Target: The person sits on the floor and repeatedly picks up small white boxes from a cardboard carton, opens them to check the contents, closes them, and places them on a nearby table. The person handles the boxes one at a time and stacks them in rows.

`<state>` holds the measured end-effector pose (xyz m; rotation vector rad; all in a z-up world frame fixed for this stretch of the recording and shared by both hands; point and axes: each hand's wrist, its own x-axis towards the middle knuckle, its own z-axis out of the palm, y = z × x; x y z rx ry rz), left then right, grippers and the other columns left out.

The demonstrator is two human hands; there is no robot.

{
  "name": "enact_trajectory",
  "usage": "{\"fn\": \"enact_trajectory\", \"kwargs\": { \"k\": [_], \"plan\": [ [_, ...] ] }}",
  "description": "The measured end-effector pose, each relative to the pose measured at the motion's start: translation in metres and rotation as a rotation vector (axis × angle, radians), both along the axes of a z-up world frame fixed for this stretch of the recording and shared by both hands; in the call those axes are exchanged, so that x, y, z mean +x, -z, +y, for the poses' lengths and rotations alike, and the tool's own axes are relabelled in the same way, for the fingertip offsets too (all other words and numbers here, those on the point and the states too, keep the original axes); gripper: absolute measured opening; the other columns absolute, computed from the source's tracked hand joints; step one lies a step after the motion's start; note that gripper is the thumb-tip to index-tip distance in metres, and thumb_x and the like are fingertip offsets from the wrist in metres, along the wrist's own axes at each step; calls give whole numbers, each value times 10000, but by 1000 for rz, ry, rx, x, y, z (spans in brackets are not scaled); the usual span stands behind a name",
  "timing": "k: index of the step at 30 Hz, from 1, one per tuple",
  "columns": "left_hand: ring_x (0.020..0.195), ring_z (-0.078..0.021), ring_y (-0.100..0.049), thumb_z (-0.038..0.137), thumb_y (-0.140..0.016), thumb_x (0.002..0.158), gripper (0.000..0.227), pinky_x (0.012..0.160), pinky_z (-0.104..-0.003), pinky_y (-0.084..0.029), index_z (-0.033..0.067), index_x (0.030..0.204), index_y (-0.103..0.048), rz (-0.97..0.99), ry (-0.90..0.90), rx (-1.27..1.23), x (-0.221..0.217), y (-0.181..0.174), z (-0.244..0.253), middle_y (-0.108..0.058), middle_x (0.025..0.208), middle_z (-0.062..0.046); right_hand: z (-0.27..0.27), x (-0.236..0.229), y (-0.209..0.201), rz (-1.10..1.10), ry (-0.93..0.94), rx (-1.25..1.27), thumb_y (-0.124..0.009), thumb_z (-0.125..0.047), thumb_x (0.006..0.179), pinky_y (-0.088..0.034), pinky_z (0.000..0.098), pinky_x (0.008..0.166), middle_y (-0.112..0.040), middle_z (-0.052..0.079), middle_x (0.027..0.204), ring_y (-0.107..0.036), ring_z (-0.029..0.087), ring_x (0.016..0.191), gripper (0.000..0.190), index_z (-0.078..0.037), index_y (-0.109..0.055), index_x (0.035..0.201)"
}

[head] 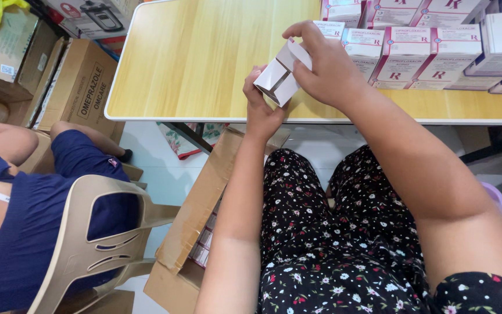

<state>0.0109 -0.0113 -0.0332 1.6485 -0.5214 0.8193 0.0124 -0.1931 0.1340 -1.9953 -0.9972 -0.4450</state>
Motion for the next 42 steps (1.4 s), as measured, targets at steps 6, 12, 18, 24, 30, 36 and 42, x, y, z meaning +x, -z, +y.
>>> {"fn": "enact_trajectory", "kwargs": {
  "k": [6,12,18,24,30,36,42],
  "plan": [
    [1393,-319,-524,-32,-785,815,915,1185,-453,-453,157,1506,-215,84,18,-50,-3,-2,-2,-427,1495,-164,9,-12,8,-2,-34,37,-648,-211,1064,-568,422,850,-722,160,1149,-722,342,1043,281,-55,-604,1294],
    [1288,-296,-585,84,-856,806,952,1108,-427,-491,129,1522,-231,142,-81,-13,-10,-12,-2,-532,1403,-168,24,-28,29,-204,93,-7,-694,-220,991,-518,489,1002,-637,186,1333,-614,396,1216,307,-51,-677,1247],
    [1386,-331,-581,143,-849,869,910,1150,-439,-503,129,1553,-249,136,-104,9,-14,-24,-6,-521,1495,-198,31,-24,49,-262,129,-42,-657,-151,987,-457,519,1102,-591,193,1418,-523,426,1317,357,-45,-644,1328],
    [1305,-371,-633,212,-884,803,986,1055,-441,-558,103,1541,-240,257,-198,82,-14,-28,-10,-547,1455,-231,31,-15,61,-169,153,14,-581,-109,1050,-431,516,1138,-616,184,1437,-513,435,1343,358,-21,-615,1395],
    [1277,-396,-637,236,-893,788,1013,1019,-442,-569,107,1541,-226,228,-243,133,-12,-28,-11,-543,1441,-243,33,-13,69,-128,180,72,-585,-157,1058,-396,543,1119,-636,151,1417,-519,420,1342,252,-21,-643,1262],
    [1245,-424,-647,201,-774,922,828,984,-470,-559,99,1547,-241,249,-301,178,-8,-19,-8,-588,1414,-275,36,-14,78,-302,278,-20,-697,-240,978,-358,567,1111,-607,171,1436,-481,435,1360,249,-54,-685,1144],
    [1170,-378,-700,158,-690,986,730,971,-446,-573,93,1557,-241,222,-253,110,-1,-10,-5,-631,1341,-264,52,-15,77,-242,400,-62,-741,-209,895,-409,547,1058,-555,258,1434,-491,461,1291,227,-85,-690,1079]
  ]
}}
